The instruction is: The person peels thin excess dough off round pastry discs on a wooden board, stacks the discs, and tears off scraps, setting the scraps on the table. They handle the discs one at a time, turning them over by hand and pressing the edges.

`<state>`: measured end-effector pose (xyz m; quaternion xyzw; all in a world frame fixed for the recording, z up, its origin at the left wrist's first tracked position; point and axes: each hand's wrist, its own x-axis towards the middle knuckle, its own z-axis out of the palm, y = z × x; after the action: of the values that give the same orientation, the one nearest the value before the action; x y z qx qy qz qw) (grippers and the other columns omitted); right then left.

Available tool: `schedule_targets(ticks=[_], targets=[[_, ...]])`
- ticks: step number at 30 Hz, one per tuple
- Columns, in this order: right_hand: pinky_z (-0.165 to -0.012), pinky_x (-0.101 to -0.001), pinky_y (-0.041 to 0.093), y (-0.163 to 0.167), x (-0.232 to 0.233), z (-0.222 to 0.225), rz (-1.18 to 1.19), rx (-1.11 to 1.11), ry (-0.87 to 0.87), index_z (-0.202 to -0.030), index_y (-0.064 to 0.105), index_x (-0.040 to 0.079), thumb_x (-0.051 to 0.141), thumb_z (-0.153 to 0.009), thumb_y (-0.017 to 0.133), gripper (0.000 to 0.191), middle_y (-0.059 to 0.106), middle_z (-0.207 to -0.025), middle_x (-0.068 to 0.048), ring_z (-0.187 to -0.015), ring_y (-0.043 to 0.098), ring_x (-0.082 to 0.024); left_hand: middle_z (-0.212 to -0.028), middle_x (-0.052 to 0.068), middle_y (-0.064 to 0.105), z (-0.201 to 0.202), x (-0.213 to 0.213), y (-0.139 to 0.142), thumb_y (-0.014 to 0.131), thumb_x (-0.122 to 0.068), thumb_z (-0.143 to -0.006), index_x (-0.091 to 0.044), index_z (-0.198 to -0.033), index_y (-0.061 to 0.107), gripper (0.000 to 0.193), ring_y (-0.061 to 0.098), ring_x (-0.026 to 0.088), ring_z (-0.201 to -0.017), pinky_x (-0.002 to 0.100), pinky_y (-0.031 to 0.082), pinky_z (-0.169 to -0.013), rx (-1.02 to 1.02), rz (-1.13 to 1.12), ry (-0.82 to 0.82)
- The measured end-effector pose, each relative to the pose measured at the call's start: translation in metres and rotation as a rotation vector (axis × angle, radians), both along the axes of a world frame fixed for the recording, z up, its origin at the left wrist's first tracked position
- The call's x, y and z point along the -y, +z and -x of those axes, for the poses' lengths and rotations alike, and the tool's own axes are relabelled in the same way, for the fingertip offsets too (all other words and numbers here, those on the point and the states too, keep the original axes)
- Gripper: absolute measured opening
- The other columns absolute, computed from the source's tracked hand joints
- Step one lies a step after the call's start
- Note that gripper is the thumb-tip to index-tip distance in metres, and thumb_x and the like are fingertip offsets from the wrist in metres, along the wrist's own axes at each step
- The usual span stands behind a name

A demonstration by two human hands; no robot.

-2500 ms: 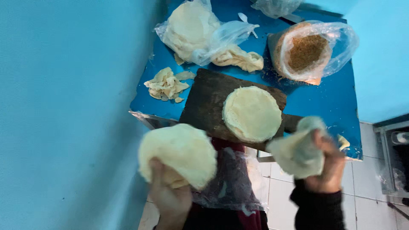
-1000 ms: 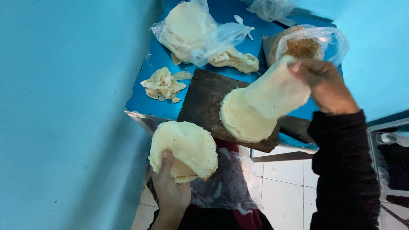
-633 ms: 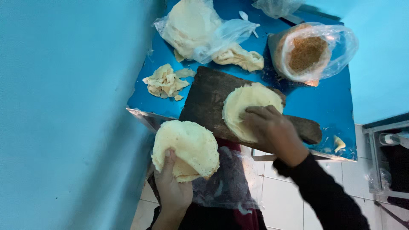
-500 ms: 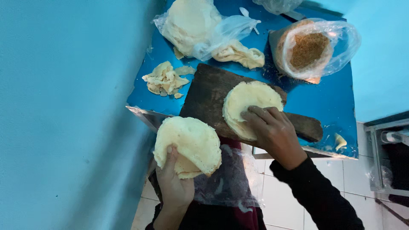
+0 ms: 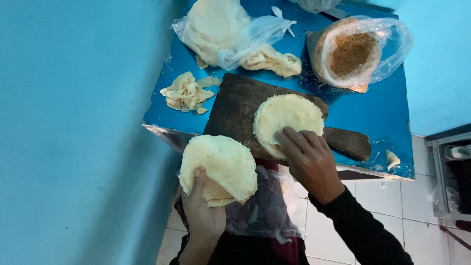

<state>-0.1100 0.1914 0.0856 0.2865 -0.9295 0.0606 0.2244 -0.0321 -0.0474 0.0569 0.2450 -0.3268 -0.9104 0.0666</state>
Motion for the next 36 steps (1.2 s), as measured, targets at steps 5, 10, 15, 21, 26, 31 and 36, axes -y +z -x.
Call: schedule_targets(ticks=[5,10,15,21,26,31,36], targets=[[-0.110,-0.0515,0.043,-0.014,0.019,-0.010,0.111,-0.031,-0.010,-0.139,0.059,0.005,0.026,-0.090,0.071,0.054,0.059,-0.143,-0.016,-0.132,0.056,-0.035,-0.132,0.012,0.059,0.001,-0.003,0.004,0.055,-0.031,-0.099,-0.005,-0.145,0.046,0.053,0.061,0.027,-0.123,0.048,0.053,-0.101,-0.041,-0.035,0.009],[-0.111,-0.0579,0.036,-0.010,0.021,-0.017,0.088,0.061,-0.012,-0.146,0.046,0.000,0.028,-0.085,0.073,0.072,0.050,-0.150,-0.023,-0.138,0.048,-0.041,-0.131,0.015,0.062,0.002,-0.014,-0.001,0.054,-0.034,-0.099,-0.002,-0.143,0.047,0.054,0.062,0.031,-0.123,0.050,0.054,-0.101,-0.028,-0.076,-0.004],[-0.104,-0.0451,0.050,0.014,0.022,-0.047,0.551,0.315,0.060,-0.136,0.057,0.005,0.011,-0.086,0.078,0.055,0.060,-0.136,-0.014,-0.126,0.061,-0.035,-0.137,0.015,0.061,-0.008,-0.032,-0.006,0.047,-0.045,-0.102,0.000,-0.145,0.045,0.062,0.061,0.030,-0.125,0.046,0.052,-0.102,-0.163,-0.206,-0.144],[-0.087,-0.0415,0.054,0.016,0.059,-0.070,0.612,0.415,0.220,-0.112,0.063,0.004,0.011,-0.074,0.084,0.044,0.063,-0.117,-0.018,-0.107,0.064,-0.037,-0.138,0.014,0.060,-0.018,-0.042,-0.020,0.041,-0.057,-0.102,-0.003,-0.148,0.045,0.072,0.061,0.026,-0.123,0.039,0.052,-0.098,-0.156,-0.403,-0.269],[-0.083,-0.0347,0.056,0.013,0.051,-0.067,0.709,0.491,0.164,-0.106,0.065,0.005,0.003,-0.085,0.072,0.023,0.070,-0.111,-0.011,-0.099,0.069,-0.026,-0.132,0.014,0.061,-0.018,-0.044,-0.031,0.063,-0.034,-0.100,0.000,-0.141,0.047,0.056,0.063,0.021,-0.120,0.037,0.054,-0.102,-0.239,-0.199,-0.351],[-0.072,-0.0292,0.056,0.012,0.028,-0.048,1.213,1.005,-0.105,-0.103,0.064,0.001,0.003,-0.095,0.063,0.009,0.074,-0.103,-0.010,-0.086,0.068,-0.015,-0.114,0.015,0.069,-0.016,-0.043,-0.022,0.069,-0.025,-0.094,0.004,-0.127,0.058,0.045,0.071,0.021,-0.099,0.036,0.059,-0.086,0.006,0.013,-0.310],[-0.072,-0.0267,0.052,0.013,0.022,-0.036,1.566,1.237,-0.014,-0.116,0.058,0.004,0.004,-0.091,0.062,0.026,0.067,-0.107,-0.006,-0.087,0.063,-0.010,-0.103,0.014,0.073,-0.019,-0.039,-0.005,0.065,-0.029,-0.095,0.002,-0.120,0.064,0.040,0.074,0.020,-0.090,0.035,0.061,-0.079,0.044,0.086,-0.374]])
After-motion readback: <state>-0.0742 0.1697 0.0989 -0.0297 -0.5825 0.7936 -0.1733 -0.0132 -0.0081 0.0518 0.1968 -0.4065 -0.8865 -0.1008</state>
